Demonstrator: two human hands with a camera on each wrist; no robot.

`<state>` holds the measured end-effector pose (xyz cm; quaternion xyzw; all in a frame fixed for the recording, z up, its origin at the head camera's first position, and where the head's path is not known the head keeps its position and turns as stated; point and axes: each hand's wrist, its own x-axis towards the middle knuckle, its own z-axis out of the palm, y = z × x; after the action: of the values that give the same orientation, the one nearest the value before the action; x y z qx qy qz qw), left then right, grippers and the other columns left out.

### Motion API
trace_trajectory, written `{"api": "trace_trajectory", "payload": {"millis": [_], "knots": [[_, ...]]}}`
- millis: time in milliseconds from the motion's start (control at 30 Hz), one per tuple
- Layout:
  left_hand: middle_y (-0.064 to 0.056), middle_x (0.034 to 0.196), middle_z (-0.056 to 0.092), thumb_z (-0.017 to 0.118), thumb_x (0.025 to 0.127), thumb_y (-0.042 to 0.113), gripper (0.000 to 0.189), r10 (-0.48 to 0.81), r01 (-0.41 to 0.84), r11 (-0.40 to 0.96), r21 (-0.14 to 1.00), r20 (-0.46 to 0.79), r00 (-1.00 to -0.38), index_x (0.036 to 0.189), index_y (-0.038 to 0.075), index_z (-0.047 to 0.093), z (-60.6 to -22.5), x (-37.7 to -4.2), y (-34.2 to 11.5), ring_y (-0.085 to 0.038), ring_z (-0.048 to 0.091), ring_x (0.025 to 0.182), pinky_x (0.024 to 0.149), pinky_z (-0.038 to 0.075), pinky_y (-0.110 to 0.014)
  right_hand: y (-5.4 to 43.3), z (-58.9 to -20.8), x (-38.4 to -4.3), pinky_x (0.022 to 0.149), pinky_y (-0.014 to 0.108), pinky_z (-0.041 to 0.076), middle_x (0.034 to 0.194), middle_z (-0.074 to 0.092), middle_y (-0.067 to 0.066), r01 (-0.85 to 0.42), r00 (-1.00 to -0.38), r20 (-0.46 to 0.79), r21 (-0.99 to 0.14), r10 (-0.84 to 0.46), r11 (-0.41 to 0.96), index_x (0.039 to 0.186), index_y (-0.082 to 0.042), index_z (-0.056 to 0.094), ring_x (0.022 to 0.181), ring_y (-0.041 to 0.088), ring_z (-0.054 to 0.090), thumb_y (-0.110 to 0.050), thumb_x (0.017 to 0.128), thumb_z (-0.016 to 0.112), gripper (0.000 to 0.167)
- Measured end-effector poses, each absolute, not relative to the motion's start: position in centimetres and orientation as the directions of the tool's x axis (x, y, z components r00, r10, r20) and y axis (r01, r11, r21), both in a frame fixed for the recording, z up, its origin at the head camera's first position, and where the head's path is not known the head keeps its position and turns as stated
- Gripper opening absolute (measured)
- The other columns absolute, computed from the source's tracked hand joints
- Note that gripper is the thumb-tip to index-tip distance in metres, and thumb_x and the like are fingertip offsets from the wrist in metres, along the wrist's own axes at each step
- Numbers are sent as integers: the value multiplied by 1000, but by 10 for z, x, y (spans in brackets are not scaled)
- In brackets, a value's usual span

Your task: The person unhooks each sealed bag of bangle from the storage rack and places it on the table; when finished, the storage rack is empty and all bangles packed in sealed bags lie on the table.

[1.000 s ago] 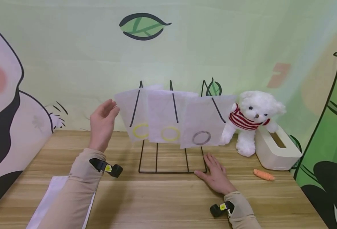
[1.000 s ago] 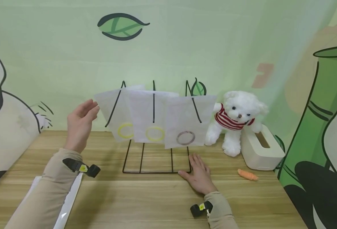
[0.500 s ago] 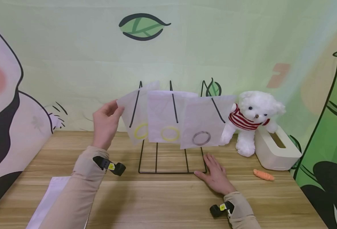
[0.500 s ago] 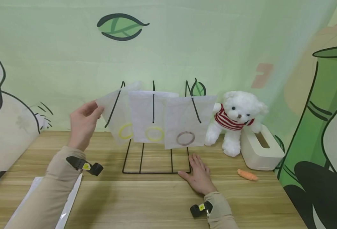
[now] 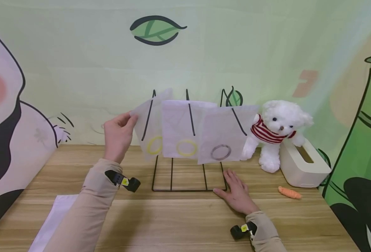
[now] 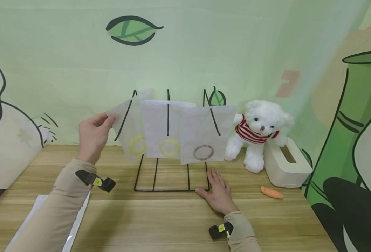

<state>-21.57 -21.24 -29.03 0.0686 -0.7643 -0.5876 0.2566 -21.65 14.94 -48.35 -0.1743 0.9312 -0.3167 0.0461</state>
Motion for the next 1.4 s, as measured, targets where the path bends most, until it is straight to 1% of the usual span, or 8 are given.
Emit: {"api": "trace_trajectory", "payload": {"millis": [267, 500, 800, 1033, 1233, 1400], "knots": [[-16, 107, 70, 63, 95, 28, 35, -412, 210, 332, 920, 342, -845, 118, 1, 69, -290, -215, -211, -18, 63, 104, 95, 45, -33, 150, -484, -217, 107, 66, 9, 158, 16, 21, -300, -933, 29, -608, -358, 735, 151, 2, 24, 146, 37, 8, -51, 92, 60, 87], [-16, 105, 71, 63, 95, 26, 33, -435, 222, 336, 915, 360, -825, 115, 1, 70, -290, -213, -211, -17, 66, 97, 88, 49, -27, 150, -483, -216, 106, 67, 9, 158, 16, 22, -303, -933, 33, -610, -358, 732, 151, 4, 24, 146, 39, 8, -51, 92, 60, 88], [-15, 106, 71, 63, 95, 26, 33, -433, 205, 326, 923, 339, -836, 115, 1, 70, -288, -207, -211, -15, 67, 96, 84, 51, -23, 149, -483, -216, 106, 66, 9, 158, 16, 22, -302, -933, 31, -613, -359, 730, 151, 3, 24, 146, 38, 8, -51, 92, 60, 88], [-15, 104, 72, 63, 96, 24, 32, -417, 220, 325, 920, 348, -840, 114, -1, 70, -287, -201, -211, -14, 67, 94, 83, 51, -21, 149, -483, -215, 107, 66, 9, 158, 16, 22, -308, -931, 37, -612, -362, 728, 151, 3, 24, 146, 38, 8, -51, 92, 60, 87], [-15, 103, 72, 63, 95, 23, 31, -406, 229, 327, 917, 355, -842, 114, 0, 71, -286, -194, -211, -13, 67, 94, 78, 50, -18, 149, -482, -215, 107, 66, 9, 158, 16, 22, -311, -931, 39, -606, -363, 733, 151, 3, 24, 146, 39, 9, -50, 92, 59, 87], [-14, 103, 72, 64, 95, 24, 31, -401, 230, 335, 914, 359, -843, 114, 1, 71, -285, -188, -210, -14, 67, 94, 78, 50, -18, 149, -482, -216, 106, 67, 8, 158, 16, 22, -305, -932, 36, -614, -361, 727, 151, 3, 24, 146, 39, 8, -50, 92, 60, 87]]}}
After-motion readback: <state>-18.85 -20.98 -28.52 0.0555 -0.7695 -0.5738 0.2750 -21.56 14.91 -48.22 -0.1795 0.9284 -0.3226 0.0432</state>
